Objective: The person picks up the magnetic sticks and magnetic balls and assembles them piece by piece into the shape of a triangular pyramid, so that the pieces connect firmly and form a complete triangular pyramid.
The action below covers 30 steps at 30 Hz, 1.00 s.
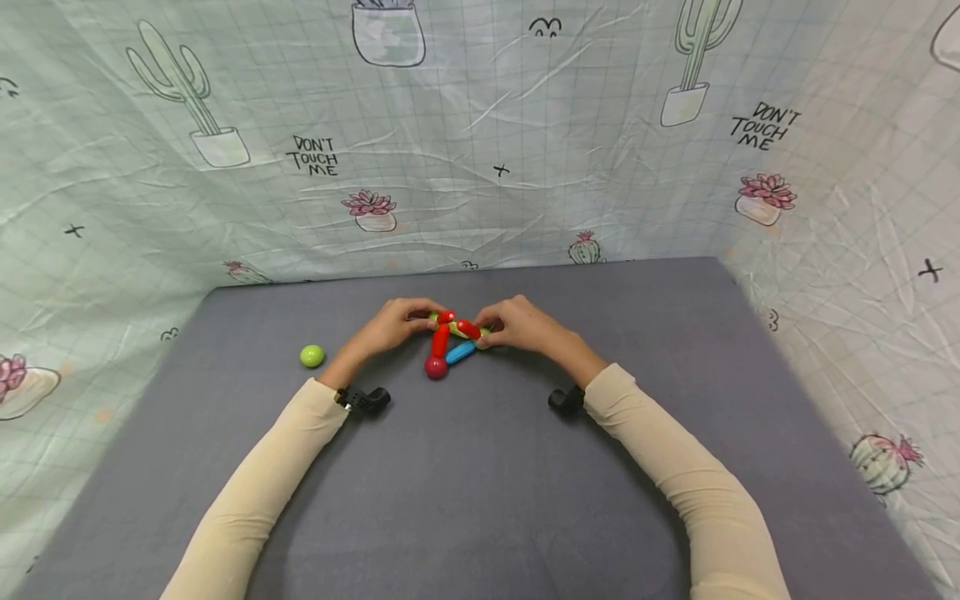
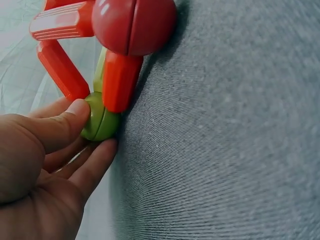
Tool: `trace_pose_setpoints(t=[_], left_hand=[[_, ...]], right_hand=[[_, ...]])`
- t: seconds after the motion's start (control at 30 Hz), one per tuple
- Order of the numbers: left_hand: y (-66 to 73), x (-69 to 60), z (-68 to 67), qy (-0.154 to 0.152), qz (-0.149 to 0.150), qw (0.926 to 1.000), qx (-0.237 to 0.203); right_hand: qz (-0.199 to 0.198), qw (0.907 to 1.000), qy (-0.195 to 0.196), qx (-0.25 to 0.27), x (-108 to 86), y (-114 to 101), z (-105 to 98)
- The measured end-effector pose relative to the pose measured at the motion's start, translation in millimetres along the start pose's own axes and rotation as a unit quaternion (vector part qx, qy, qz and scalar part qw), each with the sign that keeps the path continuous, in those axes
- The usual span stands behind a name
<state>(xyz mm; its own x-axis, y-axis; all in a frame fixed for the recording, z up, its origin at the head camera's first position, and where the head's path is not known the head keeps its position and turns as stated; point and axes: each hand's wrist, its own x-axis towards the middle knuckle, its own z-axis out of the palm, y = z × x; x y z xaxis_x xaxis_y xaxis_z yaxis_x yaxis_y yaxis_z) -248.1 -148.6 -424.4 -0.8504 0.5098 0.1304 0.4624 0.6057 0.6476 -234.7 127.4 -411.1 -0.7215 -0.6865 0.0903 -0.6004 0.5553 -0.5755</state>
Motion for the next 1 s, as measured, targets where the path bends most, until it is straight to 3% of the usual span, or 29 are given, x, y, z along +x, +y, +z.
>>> trace_pose_setpoints(t=[0.23,0.47,0.67,0.77,0.83,1.0], left_hand=[[4.0,-2.7,0.0,-0.004,-0.024,0.9997,-0.005],[25.6,-1.0,3.2,-0.017,-0.117,0.9926,-0.027],[35.5,5.7,8.8,-0.004,-0.158,0.9873,-0.016],[36.1,5.2,9.7,0.005,-0.176,0.9832,-0.048],[33.9,4.1,9.9,0.008,-0.184,0.9784,-0.093],[24.5,-0.9,8.2,0.001,-0.182,0.9599,-0.214]], right_hand=[[0.003,1.0000,0.005,0.001,-1.2,2.5,0.7],[0.003,1.0000,0.006,0.002,-2.0,4.4,-1.2],[0.006,0.9999,0.008,0.006,-1.7,3.6,-1.2],[0.003,0.9999,0.007,0.008,-0.8,3.8,1.1],[0.002,1.0000,0.007,0.005,-0.4,4.5,2.2],[0.002,1.0000,0.005,0.003,-0.9,5.0,2.2]])
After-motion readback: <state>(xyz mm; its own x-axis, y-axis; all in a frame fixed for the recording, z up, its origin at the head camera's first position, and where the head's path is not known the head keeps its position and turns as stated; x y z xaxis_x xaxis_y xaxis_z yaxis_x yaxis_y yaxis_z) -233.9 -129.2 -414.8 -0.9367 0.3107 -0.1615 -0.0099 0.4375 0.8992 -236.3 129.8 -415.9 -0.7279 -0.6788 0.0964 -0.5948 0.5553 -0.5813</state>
